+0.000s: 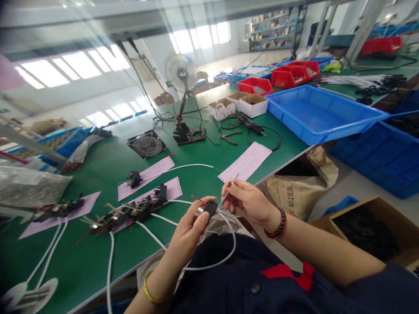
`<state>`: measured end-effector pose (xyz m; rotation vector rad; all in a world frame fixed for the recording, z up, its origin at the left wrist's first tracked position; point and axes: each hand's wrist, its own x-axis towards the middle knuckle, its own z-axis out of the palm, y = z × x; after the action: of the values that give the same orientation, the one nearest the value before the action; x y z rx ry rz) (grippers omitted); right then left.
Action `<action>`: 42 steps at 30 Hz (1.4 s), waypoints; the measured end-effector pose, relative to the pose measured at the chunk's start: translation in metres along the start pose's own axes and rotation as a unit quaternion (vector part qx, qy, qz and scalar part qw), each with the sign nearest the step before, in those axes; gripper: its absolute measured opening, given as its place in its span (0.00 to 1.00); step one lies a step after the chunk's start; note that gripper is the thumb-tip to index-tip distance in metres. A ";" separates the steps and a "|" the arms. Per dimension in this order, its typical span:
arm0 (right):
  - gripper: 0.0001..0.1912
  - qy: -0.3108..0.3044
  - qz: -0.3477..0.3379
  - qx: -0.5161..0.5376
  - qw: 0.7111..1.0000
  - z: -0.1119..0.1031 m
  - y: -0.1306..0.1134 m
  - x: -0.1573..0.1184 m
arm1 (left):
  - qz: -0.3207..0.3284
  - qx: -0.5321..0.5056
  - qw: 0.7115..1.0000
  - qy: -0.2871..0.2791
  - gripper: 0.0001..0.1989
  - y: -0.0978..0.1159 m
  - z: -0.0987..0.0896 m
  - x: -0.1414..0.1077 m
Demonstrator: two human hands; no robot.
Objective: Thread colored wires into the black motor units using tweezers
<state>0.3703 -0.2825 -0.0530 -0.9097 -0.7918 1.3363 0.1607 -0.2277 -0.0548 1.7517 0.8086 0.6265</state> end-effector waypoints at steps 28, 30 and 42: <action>0.29 0.055 -0.096 -0.031 0.993 -0.012 -0.027 -0.016 | 0.067 0.007 0.997 -0.030 0.21 0.030 0.017 0.026; 0.30 0.068 -0.077 -0.030 0.994 -0.014 -0.026 -0.012 | 0.056 0.008 0.998 -0.029 0.22 0.028 0.018 0.029; 0.24 0.307 -0.399 -0.072 0.861 -0.056 -0.053 -0.002 | 0.009 0.104 0.994 -0.013 0.21 0.015 0.043 0.123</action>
<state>0.4438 -0.2903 -0.0310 -0.9010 -0.6454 0.2255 0.2737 -0.1615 -0.0502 1.9530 0.8667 0.5462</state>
